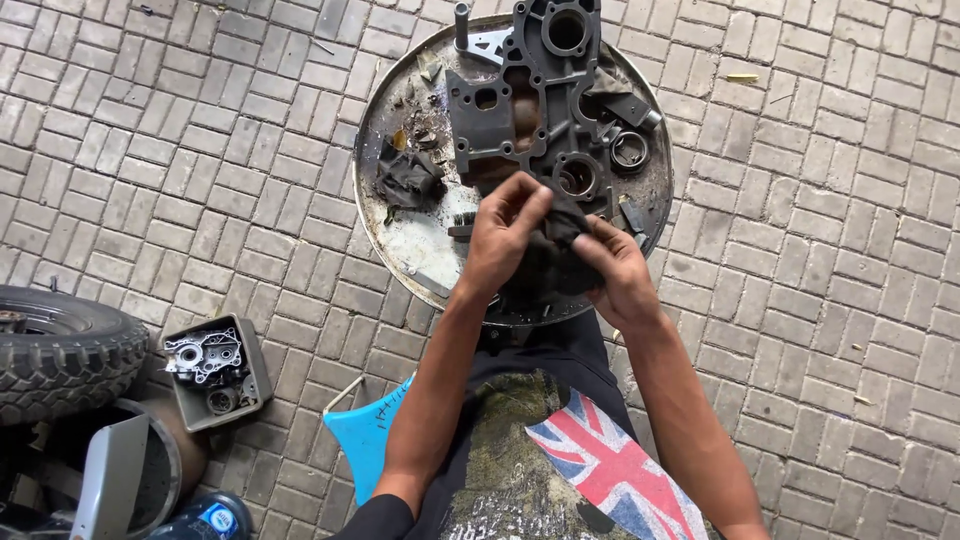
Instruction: A person sits on the floor and uses a small metal tool to scrape residue and old gasket material from the mating surfaces of an engine casing.
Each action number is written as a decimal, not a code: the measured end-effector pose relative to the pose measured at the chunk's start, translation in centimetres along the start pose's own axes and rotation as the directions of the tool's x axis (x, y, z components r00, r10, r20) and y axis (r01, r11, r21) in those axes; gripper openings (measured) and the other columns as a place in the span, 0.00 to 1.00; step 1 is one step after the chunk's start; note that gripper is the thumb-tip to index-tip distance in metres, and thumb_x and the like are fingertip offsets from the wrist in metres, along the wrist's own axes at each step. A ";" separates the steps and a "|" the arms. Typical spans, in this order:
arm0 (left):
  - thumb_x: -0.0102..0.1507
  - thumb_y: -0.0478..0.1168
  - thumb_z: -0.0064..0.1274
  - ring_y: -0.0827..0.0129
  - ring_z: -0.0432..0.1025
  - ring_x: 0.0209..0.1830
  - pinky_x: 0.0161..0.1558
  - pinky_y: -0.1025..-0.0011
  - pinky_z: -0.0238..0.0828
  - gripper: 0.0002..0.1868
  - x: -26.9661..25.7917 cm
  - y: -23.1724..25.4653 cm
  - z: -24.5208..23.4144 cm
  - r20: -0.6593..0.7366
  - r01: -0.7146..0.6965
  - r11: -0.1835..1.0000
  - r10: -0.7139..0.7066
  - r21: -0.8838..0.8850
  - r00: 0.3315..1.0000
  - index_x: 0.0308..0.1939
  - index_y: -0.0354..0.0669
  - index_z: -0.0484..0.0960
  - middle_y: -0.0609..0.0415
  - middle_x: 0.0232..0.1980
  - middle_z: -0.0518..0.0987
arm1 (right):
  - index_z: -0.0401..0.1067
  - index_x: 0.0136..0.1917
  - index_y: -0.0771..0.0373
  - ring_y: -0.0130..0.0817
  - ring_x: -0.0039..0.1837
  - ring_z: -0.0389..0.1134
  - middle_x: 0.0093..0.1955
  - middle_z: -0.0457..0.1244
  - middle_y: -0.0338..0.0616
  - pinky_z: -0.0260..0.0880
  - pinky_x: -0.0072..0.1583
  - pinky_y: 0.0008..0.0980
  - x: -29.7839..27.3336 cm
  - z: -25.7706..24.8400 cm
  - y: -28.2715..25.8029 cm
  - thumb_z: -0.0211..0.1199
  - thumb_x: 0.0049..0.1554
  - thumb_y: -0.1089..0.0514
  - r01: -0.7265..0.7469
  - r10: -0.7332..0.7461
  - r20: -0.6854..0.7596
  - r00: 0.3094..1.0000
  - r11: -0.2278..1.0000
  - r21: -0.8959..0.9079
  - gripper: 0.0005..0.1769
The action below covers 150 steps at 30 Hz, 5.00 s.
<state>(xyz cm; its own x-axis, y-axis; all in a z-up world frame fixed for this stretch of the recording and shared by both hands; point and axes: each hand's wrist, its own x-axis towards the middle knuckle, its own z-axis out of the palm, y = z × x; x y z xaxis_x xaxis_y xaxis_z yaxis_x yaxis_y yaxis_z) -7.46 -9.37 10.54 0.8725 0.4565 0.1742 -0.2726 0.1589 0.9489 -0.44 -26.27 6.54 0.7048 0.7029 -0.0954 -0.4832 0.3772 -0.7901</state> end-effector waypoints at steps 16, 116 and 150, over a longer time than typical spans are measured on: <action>0.75 0.46 0.36 0.82 0.64 0.17 0.22 0.85 0.60 0.11 -0.6 -1.1 0.3 -0.399 -0.086 0.992 0.118 0.096 0.909 0.41 0.47 0.68 0.60 0.20 0.69 | 0.66 0.45 0.61 0.33 0.66 0.66 0.69 0.64 0.49 0.63 0.57 0.26 -3.1 2.0 0.4 0.59 0.64 0.53 0.186 -0.199 0.149 0.969 0.978 0.096 0.10; 0.77 0.45 0.29 0.29 0.41 0.79 0.74 0.32 0.35 0.28 5.1 -10.3 -8.5 -0.074 -0.143 0.832 0.215 0.535 0.974 0.82 0.63 0.47 0.36 0.78 0.54 | 0.61 0.79 0.51 0.62 0.67 0.65 0.68 0.64 0.59 0.65 0.66 0.59 4.8 3.6 -4.5 0.57 0.52 0.52 -0.178 0.293 -0.147 0.945 0.084 -0.980 0.41; 0.76 0.50 0.24 0.41 0.42 0.82 0.73 0.30 0.23 0.28 4.7 -9.2 -8.9 -0.086 -0.041 0.752 0.129 0.658 0.988 0.82 0.61 0.47 0.49 0.83 0.49 | 0.70 0.70 0.40 0.62 0.57 0.74 0.58 0.70 0.62 0.73 0.59 0.55 4.4 5.0 -9.8 0.58 0.56 0.53 0.099 0.409 -0.151 0.900 -0.529 -0.843 0.28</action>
<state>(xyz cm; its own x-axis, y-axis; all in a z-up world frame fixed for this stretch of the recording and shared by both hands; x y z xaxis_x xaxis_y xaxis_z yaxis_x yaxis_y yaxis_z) -4.51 -0.90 0.28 0.7917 0.5468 0.2723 0.0261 -0.4757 0.8792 4.82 -23.84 16.91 0.5150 0.6961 -0.5002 0.7632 -0.6380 -0.1022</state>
